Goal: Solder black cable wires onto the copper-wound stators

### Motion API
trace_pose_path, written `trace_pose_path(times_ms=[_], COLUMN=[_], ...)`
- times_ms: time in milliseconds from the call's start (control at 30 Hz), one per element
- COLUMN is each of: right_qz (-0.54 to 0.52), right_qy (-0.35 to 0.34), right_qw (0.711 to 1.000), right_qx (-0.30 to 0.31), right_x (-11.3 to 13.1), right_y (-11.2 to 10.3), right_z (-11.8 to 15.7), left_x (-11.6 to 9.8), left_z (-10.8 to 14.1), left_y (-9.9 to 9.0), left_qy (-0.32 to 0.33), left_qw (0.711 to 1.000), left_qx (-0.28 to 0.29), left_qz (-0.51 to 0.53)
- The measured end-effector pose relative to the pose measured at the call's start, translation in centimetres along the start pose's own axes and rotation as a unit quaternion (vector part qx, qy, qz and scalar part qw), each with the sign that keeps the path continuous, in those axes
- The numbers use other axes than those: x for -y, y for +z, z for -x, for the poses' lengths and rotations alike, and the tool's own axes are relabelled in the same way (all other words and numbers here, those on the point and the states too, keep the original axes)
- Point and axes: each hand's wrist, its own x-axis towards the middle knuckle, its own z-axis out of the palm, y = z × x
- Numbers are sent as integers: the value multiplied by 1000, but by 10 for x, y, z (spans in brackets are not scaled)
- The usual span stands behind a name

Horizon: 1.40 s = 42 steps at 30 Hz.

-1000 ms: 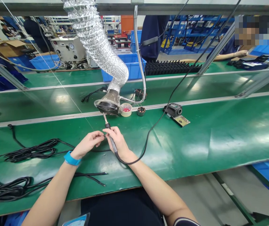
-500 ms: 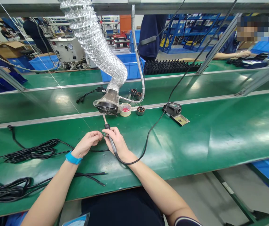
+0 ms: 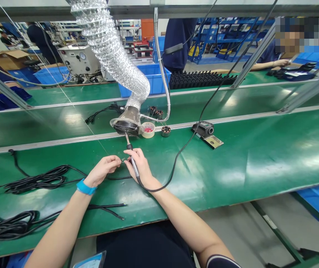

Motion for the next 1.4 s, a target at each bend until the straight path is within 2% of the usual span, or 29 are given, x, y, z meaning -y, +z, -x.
trace_pose_path(times_ms=[67,233,300,500,700,900,1100,1400], right_qz=[2,38,54,39,37,42,30,25], right_qy=[6,-8,-19,-88,-99,-67,-22,-31], right_qw=[1000,989,984,981,983,985,980,980], right_qx=[-26,-145,-169,-169,-150,-152,-197,-196], right_x=[6,20,24,25,23,23,23,23], right_y=[-3,-14,-17,-17,-14,-14,-16,-15], right_z=[-2,-1,1,6,5,5,4,5], left_x=[0,0,-1,0,1,0,2,3], left_z=[0,2,3,4,3,2,3,1], left_y=[1,6,8,8,7,8,8,7], left_qy=[1,14,16,17,16,16,21,24], left_qw=[1000,999,999,998,998,998,998,997], left_qx=[1,-18,-27,-29,-30,-33,-34,-35], left_qz=[-10,-34,-41,-51,-53,-52,-55,-59])
